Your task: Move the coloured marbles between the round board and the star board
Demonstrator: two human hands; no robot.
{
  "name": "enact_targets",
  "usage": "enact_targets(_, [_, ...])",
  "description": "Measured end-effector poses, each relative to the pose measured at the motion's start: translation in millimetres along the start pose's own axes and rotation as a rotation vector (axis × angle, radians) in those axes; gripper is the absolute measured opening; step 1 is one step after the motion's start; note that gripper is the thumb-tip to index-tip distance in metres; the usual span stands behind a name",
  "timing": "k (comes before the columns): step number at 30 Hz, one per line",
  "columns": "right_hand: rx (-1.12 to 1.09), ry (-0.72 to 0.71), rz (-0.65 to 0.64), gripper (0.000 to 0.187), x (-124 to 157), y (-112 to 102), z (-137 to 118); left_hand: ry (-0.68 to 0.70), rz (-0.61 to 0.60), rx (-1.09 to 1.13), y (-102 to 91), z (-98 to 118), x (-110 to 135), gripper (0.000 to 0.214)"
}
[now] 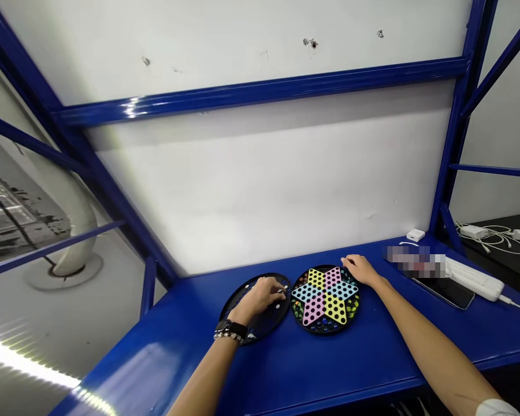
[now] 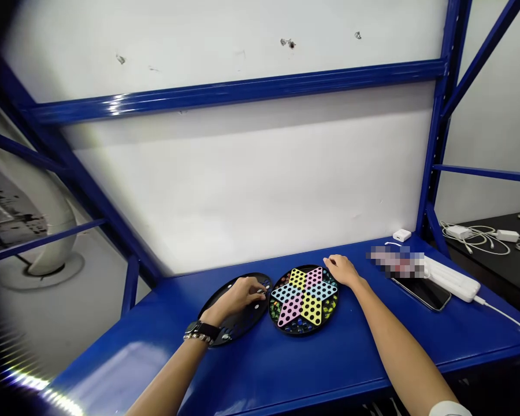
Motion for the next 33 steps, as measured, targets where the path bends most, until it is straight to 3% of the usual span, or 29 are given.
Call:
enact_targets(6, [0.002, 0.005, 0.009, 0.042, -2, 2, 1, 0.05, 0.029, 0.047, -9.3, 2, 4, 0.034])
enact_targets(10, [0.005, 0.001, 0.003, 0.042, -1, 3, 3, 0.084, 0.11, 0.135, -13.7, 19, -21, 0.04])
enact_targets(17, [0.028, -0.01, 0.012, 0.043, -3, 3, 3, 0.164, 0.044, 0.196, 31.9, 64, -94, 0.033])
enact_targets(23, [0.048, -0.016, 0.017, 0.044, -4, 3, 3, 0.169, -0.014, 0.173, 55.5, 69, -110, 0.031])
enact_targets(28, [0.055, -0.023, 0.011, 0.043, -4, 4, 4, 0.163, -0.002, 0.156, 38.8, 56, -93, 0.037])
enact_targets(33, [0.04, -0.018, 0.007, 0.043, -3, 4, 3, 0.094, 0.083, 0.122, -15.2, 14, -41, 0.043])
Point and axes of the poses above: each hand's wrist, its own x-axis away from the middle knuckle, its own y-axis out of the palm, z = x × y, the point moved 4 cm from there along -x, towards the middle knuckle, and after that the axes turned 11 degrees about x, right-handed, at the moved point
